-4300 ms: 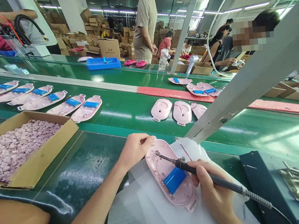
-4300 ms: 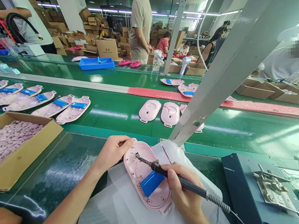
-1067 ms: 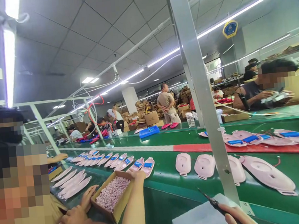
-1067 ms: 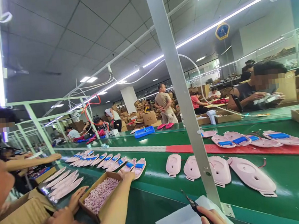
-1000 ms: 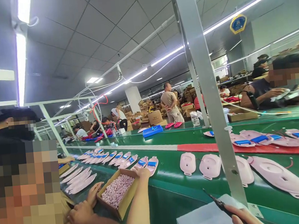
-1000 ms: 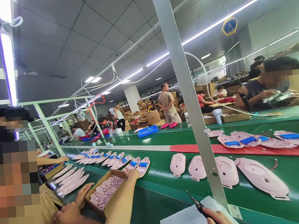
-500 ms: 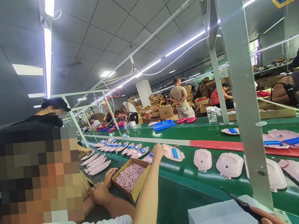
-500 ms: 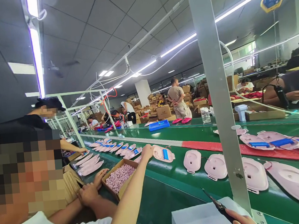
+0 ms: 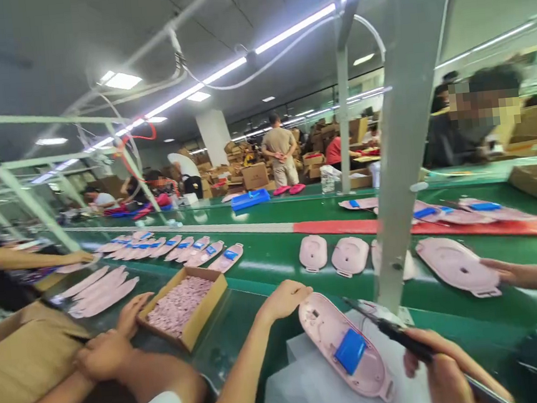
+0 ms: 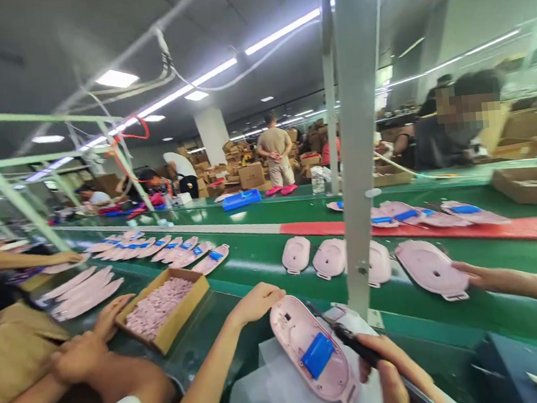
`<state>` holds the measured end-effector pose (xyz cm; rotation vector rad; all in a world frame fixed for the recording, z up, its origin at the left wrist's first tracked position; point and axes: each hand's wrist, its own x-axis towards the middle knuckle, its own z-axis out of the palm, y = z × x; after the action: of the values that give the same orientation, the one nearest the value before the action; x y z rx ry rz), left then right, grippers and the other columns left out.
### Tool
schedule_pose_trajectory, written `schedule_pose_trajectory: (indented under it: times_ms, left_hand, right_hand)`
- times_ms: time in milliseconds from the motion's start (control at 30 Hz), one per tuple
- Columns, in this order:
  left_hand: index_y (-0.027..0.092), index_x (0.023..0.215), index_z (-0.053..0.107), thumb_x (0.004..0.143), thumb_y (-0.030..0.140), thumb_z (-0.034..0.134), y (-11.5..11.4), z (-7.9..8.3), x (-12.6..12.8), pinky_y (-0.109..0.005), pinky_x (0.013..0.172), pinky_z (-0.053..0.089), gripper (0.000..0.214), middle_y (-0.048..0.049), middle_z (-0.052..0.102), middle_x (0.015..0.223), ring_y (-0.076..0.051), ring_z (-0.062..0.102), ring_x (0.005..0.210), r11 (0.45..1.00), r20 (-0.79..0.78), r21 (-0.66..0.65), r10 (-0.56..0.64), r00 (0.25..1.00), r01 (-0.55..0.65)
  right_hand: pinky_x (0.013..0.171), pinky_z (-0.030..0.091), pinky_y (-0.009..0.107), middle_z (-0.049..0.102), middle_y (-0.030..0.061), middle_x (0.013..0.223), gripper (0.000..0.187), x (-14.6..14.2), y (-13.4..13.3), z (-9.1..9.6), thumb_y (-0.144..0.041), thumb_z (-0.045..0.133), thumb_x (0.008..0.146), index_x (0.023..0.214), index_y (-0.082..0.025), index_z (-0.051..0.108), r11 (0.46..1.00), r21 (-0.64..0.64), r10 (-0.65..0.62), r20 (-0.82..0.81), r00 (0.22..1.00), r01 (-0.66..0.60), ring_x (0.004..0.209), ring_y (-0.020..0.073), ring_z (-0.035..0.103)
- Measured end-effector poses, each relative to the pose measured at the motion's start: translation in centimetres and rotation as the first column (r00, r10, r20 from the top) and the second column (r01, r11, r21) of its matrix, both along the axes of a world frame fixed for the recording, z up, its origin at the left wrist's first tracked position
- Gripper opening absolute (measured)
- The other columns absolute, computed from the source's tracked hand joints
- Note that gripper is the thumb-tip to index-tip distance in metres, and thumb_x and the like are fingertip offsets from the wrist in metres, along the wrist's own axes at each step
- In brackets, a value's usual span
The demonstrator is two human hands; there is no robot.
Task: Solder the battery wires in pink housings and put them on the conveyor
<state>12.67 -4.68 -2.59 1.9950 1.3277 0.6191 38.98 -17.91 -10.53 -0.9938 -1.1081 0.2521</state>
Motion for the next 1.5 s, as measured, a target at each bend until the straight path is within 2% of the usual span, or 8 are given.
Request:
schedule_pose_trajectory:
  times_ms: [100, 200, 300, 500, 767, 967, 1267, 1500]
  left_hand:
    - [0.023, 0.060, 0.028, 0.095, 0.074, 0.041, 0.2, -2.6, 1.1, -0.029, 0.058, 0.021, 0.064, 0.0054, 0.028, 0.060, -0.011, 0.027, 0.061, 1.000, 0.066, -0.010, -0.029, 0.997, 0.030]
    - [0.024, 0.061, 0.026, 0.097, 0.065, 0.037, 0.1, -4.3, 1.2, -0.031, 0.061, 0.017, 0.055, 0.0048, 0.026, 0.062, -0.012, 0.024, 0.063, 0.999, 0.104, 0.022, 0.040, 0.994, -0.042]
    - [0.023, 0.060, 0.029, 0.096, 0.059, 0.039, 0.0, -5.2, 1.0, -0.032, 0.062, 0.017, 0.052, 0.0044, 0.028, 0.061, -0.013, 0.025, 0.064, 0.997, 0.130, 0.038, 0.062, 0.990, -0.068]
    - [0.022, 0.059, 0.028, 0.097, 0.055, 0.040, -0.2, -5.1, 1.1, -0.031, 0.061, 0.018, 0.052, 0.0048, 0.027, 0.059, -0.012, 0.025, 0.061, 0.996, 0.182, 0.066, 0.051, 0.982, -0.064]
    - [0.022, 0.059, 0.026, 0.097, 0.049, 0.042, 0.0, -5.5, 1.2, -0.032, 0.060, 0.016, 0.049, 0.0046, 0.023, 0.059, -0.011, 0.023, 0.059, 0.997, 0.196, 0.051, 0.047, 0.979, -0.058]
    - [0.022, 0.061, 0.026, 0.098, 0.049, 0.041, 0.0, -5.3, 1.1, -0.031, 0.060, 0.016, 0.049, 0.0040, 0.024, 0.062, -0.011, 0.023, 0.060, 0.999, 0.200, 0.020, 0.029, 0.979, -0.034]
    - [0.022, 0.062, 0.025, 0.098, 0.048, 0.042, -0.2, -5.0, 1.3, -0.031, 0.059, 0.016, 0.048, 0.0035, 0.023, 0.063, -0.011, 0.022, 0.060, 0.999, 0.204, 0.012, 0.047, 0.978, -0.051]
    - [0.022, 0.061, 0.025, 0.098, 0.048, 0.042, -0.3, -5.0, 1.3, -0.031, 0.059, 0.016, 0.048, 0.0037, 0.024, 0.062, -0.011, 0.023, 0.060, 0.998, 0.209, 0.020, 0.046, 0.977, -0.051]
  right_hand:
    - [0.047, 0.058, 0.029, 0.069, 0.0016, 0.059, 0.030, -1.4, -0.7, 1.0, -0.045, 0.064, 0.101, 0.096, -0.024, 0.085, 0.985, -0.067, 0.164, 0.090, 0.982, -0.158, 0.045, 0.0184, 0.065]
    - [0.042, 0.056, 0.027, 0.068, -0.0006, 0.055, 0.024, -2.3, -0.2, 1.5, -0.035, 0.063, 0.101, 0.096, -0.030, 0.086, 0.967, -0.118, 0.241, 0.125, 0.963, -0.226, 0.041, 0.0178, 0.064]
    - [0.037, 0.053, 0.027, 0.066, 0.0007, 0.051, 0.024, -2.4, 0.4, 1.3, -0.033, 0.064, 0.099, 0.091, -0.033, 0.086, 0.959, -0.178, 0.245, 0.118, 0.962, -0.222, 0.037, 0.0193, 0.063]
    - [0.039, 0.051, 0.027, 0.067, 0.0001, 0.055, 0.024, -3.0, 0.5, 0.8, -0.037, 0.065, 0.099, 0.094, -0.029, 0.087, 0.950, -0.268, 0.202, 0.135, 0.970, -0.161, 0.040, 0.0176, 0.061]
    - [0.042, 0.050, 0.026, 0.065, -0.0019, 0.055, 0.024, -3.3, 0.5, 0.7, -0.039, 0.065, 0.102, 0.096, -0.025, 0.084, 0.943, -0.285, 0.224, 0.172, 0.959, -0.170, 0.045, 0.0159, 0.061]
    - [0.041, 0.046, 0.025, 0.065, -0.0021, 0.056, 0.022, -3.2, 0.4, 0.5, -0.037, 0.066, 0.102, 0.100, -0.025, 0.084, 0.933, -0.284, 0.262, 0.120, 0.957, -0.220, 0.045, 0.0151, 0.060]
    - [0.044, 0.050, 0.027, 0.066, -0.0016, 0.055, 0.028, -3.3, 0.4, 0.7, -0.041, 0.065, 0.102, 0.093, -0.023, 0.084, 0.932, -0.324, 0.220, 0.159, 0.962, -0.160, 0.045, 0.0154, 0.060]
    - [0.045, 0.049, 0.025, 0.067, -0.0012, 0.058, 0.025, -3.3, 0.5, 0.6, -0.037, 0.066, 0.102, 0.094, -0.023, 0.085, 0.930, -0.315, 0.240, 0.134, 0.961, -0.188, 0.046, 0.0136, 0.060]
